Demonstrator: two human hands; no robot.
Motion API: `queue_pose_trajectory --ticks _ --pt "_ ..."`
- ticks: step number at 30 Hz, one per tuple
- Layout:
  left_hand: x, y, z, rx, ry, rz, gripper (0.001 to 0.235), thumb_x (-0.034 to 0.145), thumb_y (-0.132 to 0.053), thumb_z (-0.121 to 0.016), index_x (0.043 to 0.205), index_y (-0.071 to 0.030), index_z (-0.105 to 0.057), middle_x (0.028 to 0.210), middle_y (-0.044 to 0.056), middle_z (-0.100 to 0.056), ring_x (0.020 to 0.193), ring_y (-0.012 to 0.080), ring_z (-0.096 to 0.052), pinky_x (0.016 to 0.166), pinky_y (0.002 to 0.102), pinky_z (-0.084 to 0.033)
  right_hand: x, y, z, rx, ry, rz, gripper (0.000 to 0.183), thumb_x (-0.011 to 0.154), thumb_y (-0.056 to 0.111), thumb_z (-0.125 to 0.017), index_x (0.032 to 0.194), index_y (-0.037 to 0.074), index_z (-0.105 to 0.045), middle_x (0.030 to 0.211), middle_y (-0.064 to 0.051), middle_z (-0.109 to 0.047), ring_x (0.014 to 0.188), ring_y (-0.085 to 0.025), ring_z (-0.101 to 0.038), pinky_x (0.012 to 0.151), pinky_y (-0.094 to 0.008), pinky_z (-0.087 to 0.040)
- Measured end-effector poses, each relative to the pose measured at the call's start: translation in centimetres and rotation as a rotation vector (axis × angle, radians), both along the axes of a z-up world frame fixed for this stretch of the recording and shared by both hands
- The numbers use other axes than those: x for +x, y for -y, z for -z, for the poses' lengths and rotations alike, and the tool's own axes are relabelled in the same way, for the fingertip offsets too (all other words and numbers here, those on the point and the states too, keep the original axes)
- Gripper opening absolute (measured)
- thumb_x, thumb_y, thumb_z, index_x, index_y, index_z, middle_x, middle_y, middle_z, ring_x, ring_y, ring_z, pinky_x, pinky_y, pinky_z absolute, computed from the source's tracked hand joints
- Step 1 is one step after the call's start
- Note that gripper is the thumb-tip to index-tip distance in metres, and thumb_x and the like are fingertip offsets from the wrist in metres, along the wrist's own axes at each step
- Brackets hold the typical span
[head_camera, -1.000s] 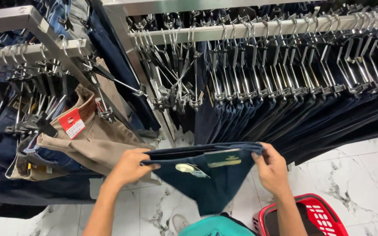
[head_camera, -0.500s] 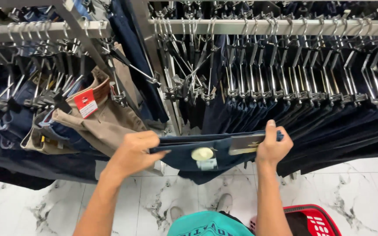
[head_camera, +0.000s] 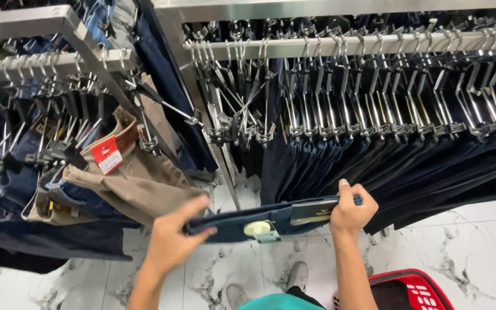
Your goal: Picking up pants from a basket and hanging them onto a display rack using hangers.
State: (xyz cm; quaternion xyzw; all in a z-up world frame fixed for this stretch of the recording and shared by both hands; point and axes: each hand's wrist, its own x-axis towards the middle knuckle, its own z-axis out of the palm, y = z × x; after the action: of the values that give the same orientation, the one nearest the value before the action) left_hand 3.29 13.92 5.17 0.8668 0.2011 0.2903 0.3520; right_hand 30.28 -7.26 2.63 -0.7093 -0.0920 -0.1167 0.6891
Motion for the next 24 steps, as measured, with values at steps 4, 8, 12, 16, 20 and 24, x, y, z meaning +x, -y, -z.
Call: queue_pose_trajectory --ticks 4,8,12,16,20,24 --pt "-2.6 0.4 -2.0 0.100 -0.508 0.200 0.022 0.078 -0.033 -0.090 0.078 -0.019 -0.072 0.073 -0.002 -0.056 0.069 0.0229 -0.059 0.064 0.037 -0.044 -0.5 0.0 -0.1 0.084 -0.107 -0.153 0.044 0.087 0.011 -0.069 0.048 0.009 -0.048 0.048 0.003 -0.043 0.047 -0.007 -0.037 0.049 -0.024 -0.029" --pt "-3.1 2.4 -5.3 0.139 -0.667 0.078 0.061 0.071 -0.076 -0.090 0.086 -0.021 -0.069 0.100 -0.006 -0.057 0.087 0.0188 -0.059 0.092 0.036 -0.044 -4.0 -0.1 -2.1 0.009 0.050 -0.220 0.044 0.091 0.011 -0.066 0.051 0.011 -0.047 0.051 0.006 -0.036 0.052 -0.005 -0.035 0.052 -0.024 -0.029" --pt "2.6 7.4 -8.4 0.393 -0.286 0.307 0.085 0.074 -0.062 -0.084 0.128 -0.002 -0.058 0.130 0.020 -0.063 0.117 0.0403 -0.061 0.092 0.053 -0.047 -9.0 -1.3 -2.2 -0.115 0.125 -0.321 0.047 0.094 0.017 -0.066 0.057 0.015 -0.036 0.054 0.007 -0.034 0.054 -0.006 -0.033 0.053 -0.028 -0.029" --pt "6.7 9.3 -6.7 0.074 -0.673 0.519 0.016 0.093 -0.021 -0.062 0.093 -0.006 -0.059 0.083 0.013 -0.070 0.074 0.0417 -0.065 0.059 0.053 -0.048 -11.1 -0.9 -1.9 -0.066 0.113 -0.352 0.041 0.091 0.017 -0.070 0.062 0.013 -0.042 0.057 0.003 -0.048 0.052 -0.008 -0.047 0.051 -0.025 -0.041" --pt "6.8 8.7 -4.4 0.098 -0.607 0.555 0.021 0.100 -0.025 -0.060 0.092 -0.008 -0.054 0.088 0.012 -0.068 0.078 0.0419 -0.063 0.058 0.055 -0.044 -9.0 2.3 0.6 0.042 0.000 -0.511 0.043 0.078 0.007 -0.075 0.096 0.014 -0.036 0.075 -0.005 -0.056 0.068 -0.015 -0.058 0.066 -0.028 -0.050" --pt "7.2 7.3 -4.3 0.166 -0.454 0.562 0.017 0.098 -0.022 -0.062 0.110 -0.009 -0.062 0.090 0.011 -0.070 0.075 0.0385 -0.065 0.059 0.050 -0.047 -6.7 4.6 3.1 -0.089 0.125 -0.826 0.037 0.074 0.023 -0.091 0.093 0.011 -0.061 0.106 -0.011 -0.074 0.099 -0.023 -0.071 0.085 -0.037 -0.056"
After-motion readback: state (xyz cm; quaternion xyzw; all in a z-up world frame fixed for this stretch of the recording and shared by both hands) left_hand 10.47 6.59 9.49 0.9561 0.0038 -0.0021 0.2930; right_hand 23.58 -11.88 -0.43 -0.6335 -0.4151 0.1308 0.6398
